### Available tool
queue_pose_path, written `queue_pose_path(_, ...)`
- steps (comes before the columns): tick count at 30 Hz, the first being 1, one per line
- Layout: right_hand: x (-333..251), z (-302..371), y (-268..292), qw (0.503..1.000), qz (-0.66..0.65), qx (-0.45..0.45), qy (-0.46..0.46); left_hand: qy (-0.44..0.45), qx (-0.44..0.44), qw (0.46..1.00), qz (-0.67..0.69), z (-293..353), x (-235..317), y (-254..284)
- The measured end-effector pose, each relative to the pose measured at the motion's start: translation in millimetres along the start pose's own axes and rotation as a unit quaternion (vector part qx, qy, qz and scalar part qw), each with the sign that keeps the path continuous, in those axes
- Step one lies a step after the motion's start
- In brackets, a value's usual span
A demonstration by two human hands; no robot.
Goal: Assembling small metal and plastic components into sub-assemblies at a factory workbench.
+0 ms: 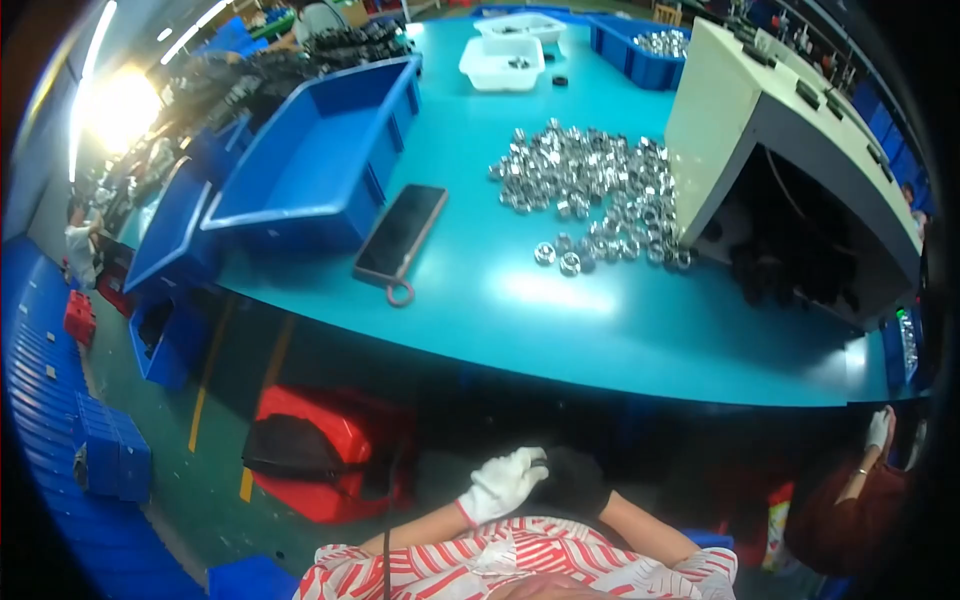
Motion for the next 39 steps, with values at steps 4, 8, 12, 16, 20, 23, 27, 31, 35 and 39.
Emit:
queue_pose_path(4, -12.4, -6.5, 8.7, 0.997, 0.006, -0.032, -0.076, 0.127, -0.037, 0.990, 0.058, -4.5, -4.0, -6.5)
queue_pose_path(8, -6.0, 0.1, 10.6, 0.995, 0.003, -0.052, -0.082, 0.137, -0.090, 0.986, 0.008, -3.8, -4.0, -11.7)
queue_pose_path(12, -6.7, -4.1, 14.5, 0.993, -0.013, -0.053, -0.100, 0.123, -0.105, 0.987, 0.017, -14.1, -2.3, -4.2)
queue_pose_path(16, 0.4, -8.7, 18.1, 0.998, -0.023, 0.004, -0.054, 0.164, -0.053, 0.984, 0.038, -25.2, -5.5, -13.7)
queue_pose_path(20, -14.2, -23.1, 28.1, 0.990, -0.047, -0.017, -0.131, 0.270, 0.012, 0.897, 0.349, -16.7, -20.0, -36.1)
queue_pose_path(23, -30.7, -31.4, 43.2, 0.977, -0.050, -0.051, -0.199, 0.287, 0.090, 0.807, 0.509, -14.7, -28.3, -43.9)
queue_pose_path(27, -16.9, -23.8, 35.2, 0.979, 0.008, -0.102, -0.174, 0.194, 0.062, 0.949, 0.241, -15.8, -18.1, -23.0)
queue_pose_path(31, -2.6, -22.1, 22.3, 0.990, -0.018, -0.098, -0.098, 0.117, 0.001, 0.993, -0.017, -22.9, -5.6, -7.4)
queue_pose_path(35, -9.1, -27.9, 26.7, 0.988, -0.057, -0.063, -0.131, 0.318, -0.010, 0.838, 0.443, -25.4, -21.5, -17.2)
queue_pose_path(39, -13.5, -31.1, 29.7, 0.968, -0.010, -0.132, -0.214, 0.379, -0.038, 0.807, 0.450, -22.6, -32.0, -30.5)
Point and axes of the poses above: each hand's wrist, its own z-axis away from the middle knuckle, its own y-axis out of the back of the hand, x = y × z, the point moved 2 cm from there along -z, towards the middle knuckle, and after that the axes turned 6 degrees about x, right-handed, at the moved point
